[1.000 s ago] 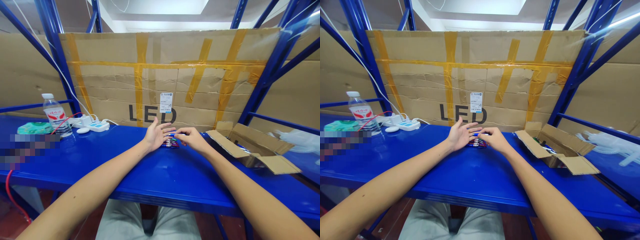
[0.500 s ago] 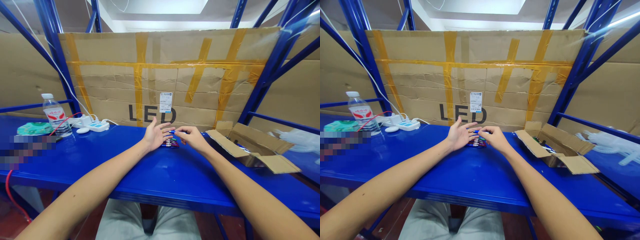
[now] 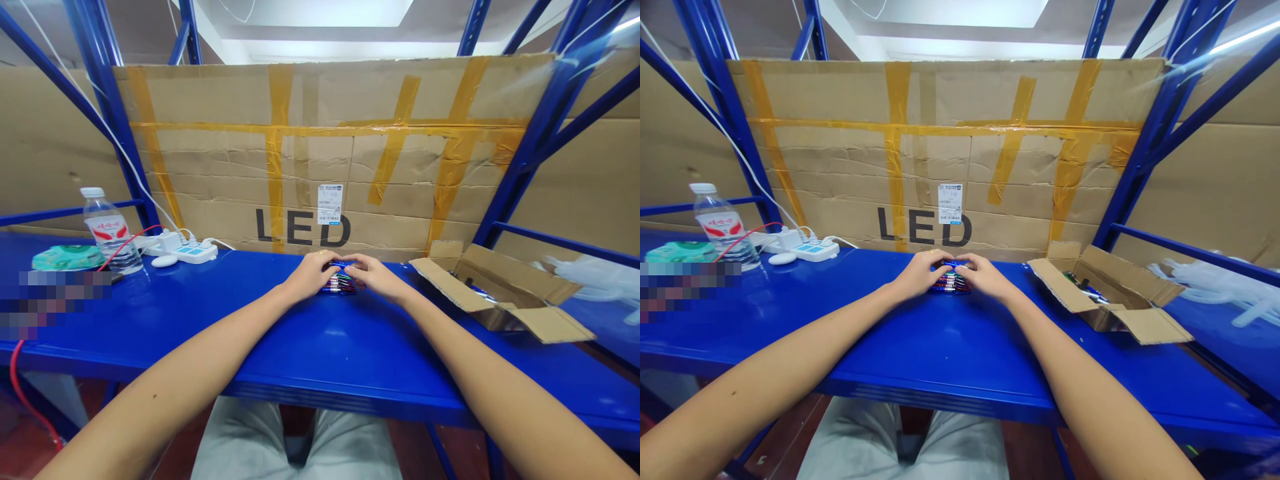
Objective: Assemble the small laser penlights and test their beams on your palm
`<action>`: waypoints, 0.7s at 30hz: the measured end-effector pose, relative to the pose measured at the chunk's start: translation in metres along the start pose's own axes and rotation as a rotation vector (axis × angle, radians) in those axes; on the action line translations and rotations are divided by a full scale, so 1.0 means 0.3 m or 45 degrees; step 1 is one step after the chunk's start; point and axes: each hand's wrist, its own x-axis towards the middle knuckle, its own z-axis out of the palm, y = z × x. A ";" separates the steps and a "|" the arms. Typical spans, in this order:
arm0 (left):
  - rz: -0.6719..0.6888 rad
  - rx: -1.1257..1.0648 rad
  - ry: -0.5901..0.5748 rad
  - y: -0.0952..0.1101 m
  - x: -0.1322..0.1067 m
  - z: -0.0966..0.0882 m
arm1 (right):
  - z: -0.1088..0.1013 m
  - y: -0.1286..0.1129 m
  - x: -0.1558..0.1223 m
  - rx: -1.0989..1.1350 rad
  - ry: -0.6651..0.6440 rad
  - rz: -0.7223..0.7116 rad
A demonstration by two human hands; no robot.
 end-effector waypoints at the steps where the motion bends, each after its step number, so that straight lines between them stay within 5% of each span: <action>1: -0.014 0.026 0.001 -0.004 0.000 -0.002 | -0.007 0.010 0.005 -0.010 0.018 -0.004; 9: -0.166 0.147 -0.010 -0.059 0.017 0.016 | -0.042 0.101 0.055 -0.439 0.243 -0.227; 21: -0.536 0.033 -0.076 -0.183 0.046 0.078 | 0.024 0.160 0.112 -0.965 0.339 -0.166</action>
